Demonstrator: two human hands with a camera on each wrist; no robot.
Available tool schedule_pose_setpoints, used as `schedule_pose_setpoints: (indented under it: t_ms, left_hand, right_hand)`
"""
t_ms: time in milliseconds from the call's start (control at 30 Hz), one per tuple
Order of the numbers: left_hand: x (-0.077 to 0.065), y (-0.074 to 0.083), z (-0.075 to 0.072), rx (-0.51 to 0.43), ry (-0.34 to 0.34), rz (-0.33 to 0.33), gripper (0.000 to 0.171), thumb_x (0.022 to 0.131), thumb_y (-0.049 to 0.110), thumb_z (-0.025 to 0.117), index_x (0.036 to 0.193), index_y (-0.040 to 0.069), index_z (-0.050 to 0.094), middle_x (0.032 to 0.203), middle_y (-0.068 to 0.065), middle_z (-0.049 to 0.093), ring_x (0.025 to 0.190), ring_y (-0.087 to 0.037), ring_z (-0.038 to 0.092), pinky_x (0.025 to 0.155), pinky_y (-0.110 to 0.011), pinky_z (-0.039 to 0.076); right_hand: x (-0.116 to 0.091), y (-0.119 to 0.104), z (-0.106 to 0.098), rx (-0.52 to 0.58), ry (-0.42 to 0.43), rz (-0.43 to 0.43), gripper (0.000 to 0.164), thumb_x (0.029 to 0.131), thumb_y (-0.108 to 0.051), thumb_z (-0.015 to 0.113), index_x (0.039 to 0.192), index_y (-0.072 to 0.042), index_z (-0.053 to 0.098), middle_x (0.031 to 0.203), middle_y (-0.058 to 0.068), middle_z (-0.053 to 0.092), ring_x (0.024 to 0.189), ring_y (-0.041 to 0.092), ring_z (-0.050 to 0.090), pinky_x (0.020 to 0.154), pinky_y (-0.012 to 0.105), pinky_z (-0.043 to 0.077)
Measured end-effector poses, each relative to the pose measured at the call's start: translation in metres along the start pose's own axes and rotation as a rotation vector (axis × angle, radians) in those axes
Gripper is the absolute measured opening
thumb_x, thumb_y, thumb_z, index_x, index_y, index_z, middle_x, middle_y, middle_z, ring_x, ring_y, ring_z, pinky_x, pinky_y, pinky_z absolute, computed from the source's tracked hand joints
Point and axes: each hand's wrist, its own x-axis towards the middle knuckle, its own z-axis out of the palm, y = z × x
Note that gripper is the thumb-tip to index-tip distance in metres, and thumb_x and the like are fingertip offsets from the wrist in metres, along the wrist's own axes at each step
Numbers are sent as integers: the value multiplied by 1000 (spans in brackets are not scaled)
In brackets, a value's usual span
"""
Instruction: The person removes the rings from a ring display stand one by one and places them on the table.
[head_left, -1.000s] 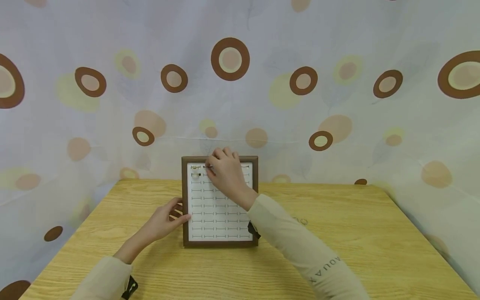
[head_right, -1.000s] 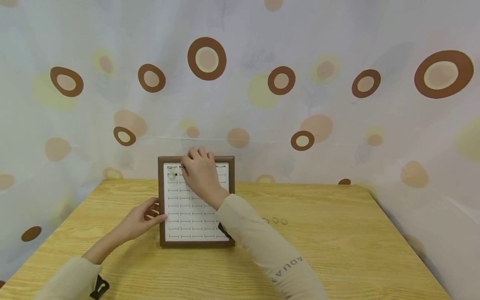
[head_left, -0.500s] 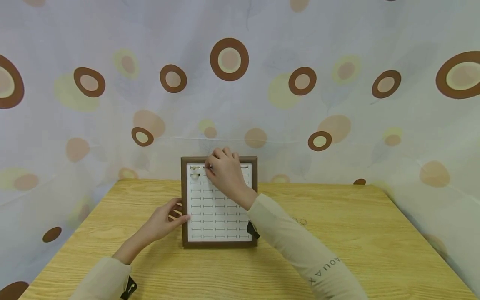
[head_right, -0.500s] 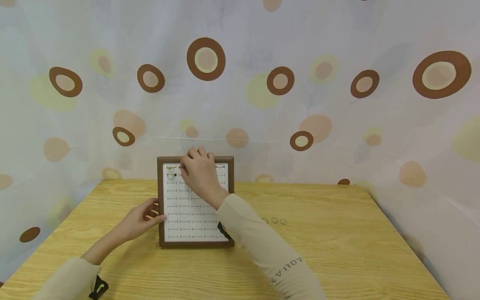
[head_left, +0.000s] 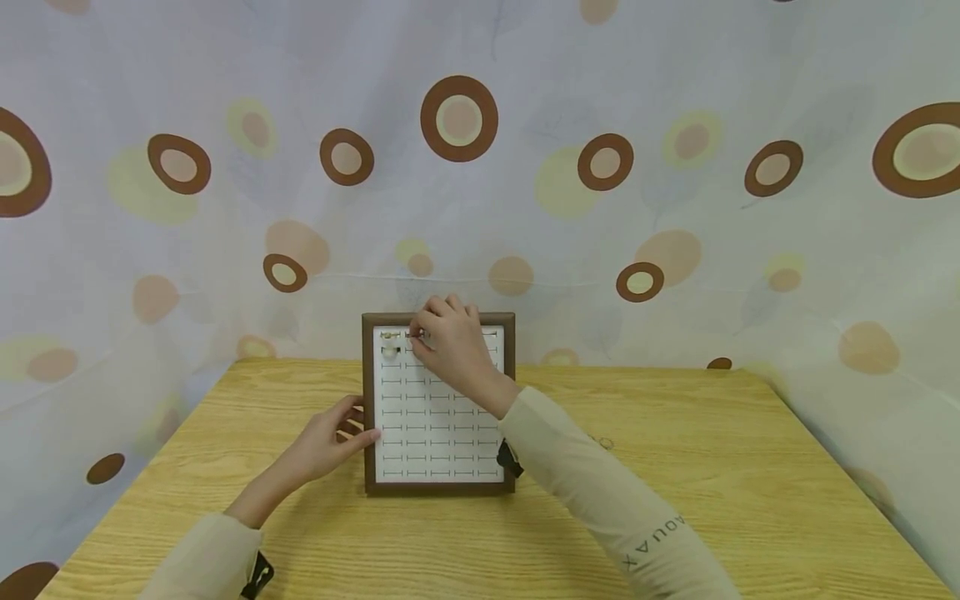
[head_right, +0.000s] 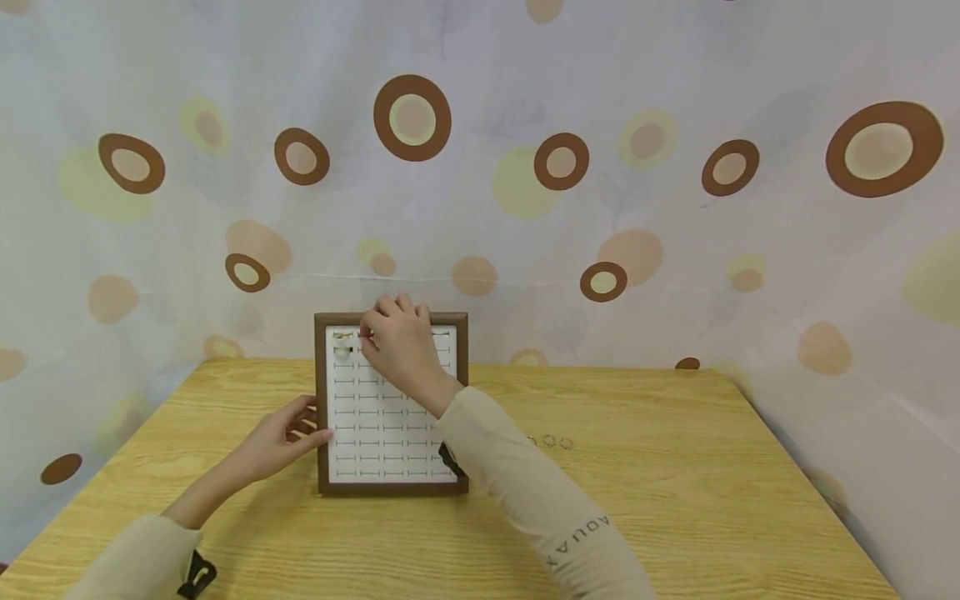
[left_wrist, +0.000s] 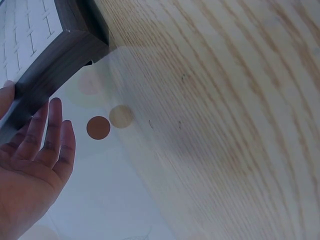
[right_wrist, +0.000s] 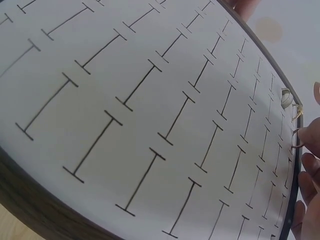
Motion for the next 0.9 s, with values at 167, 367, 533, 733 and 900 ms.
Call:
schedule_pose_setpoints:
  t_ms: [167, 367, 533, 733, 900]
  left_hand:
    - [0, 1, 0, 0, -3, -6, 50, 87, 29, 62, 123, -2, 46, 105, -17, 62, 88, -24, 63, 72, -32, 54]
    - [0, 3, -1, -3, -4, 0, 49, 87, 28, 62, 122, -2, 46, 104, -17, 62, 87, -24, 63, 72, -33, 54]
    - [0, 2, -2, -5, -5, 11, 48, 87, 27, 62, 122, -2, 46, 103, -17, 62, 86, -23, 63, 71, -32, 54]
    - [0, 2, -2, -5, -5, 0, 49, 87, 28, 62, 122, -2, 46, 103, -17, 63, 86, -23, 63, 72, -33, 54]
    - [0, 1, -1, 0, -5, -5, 50, 87, 29, 62, 123, -2, 46, 104, -17, 62, 87, -24, 63, 72, -34, 54]
  right_hand:
    - [0, 1, -2, 41, 8, 2, 4, 80, -15, 67, 78, -16, 64, 87, -3, 58, 79, 16, 46, 67, 29, 30]
    - [0, 2, -3, 79, 10, -2, 4, 79, -13, 68, 79, -15, 64, 87, -2, 59, 80, 15, 46, 67, 27, 30]
    - [1, 0, -7, 140, 10, 7, 4, 80, -14, 69, 80, -15, 65, 88, -2, 59, 79, 15, 45, 67, 27, 28]
    - [-3, 3, -14, 150, -10, 21, 4, 79, -16, 70, 78, -16, 65, 89, -2, 59, 81, 16, 47, 68, 28, 32]
    - [-10, 11, -20, 129, 1, 31, 7, 77, -15, 72, 76, -17, 65, 87, -2, 59, 80, 16, 46, 69, 31, 33]
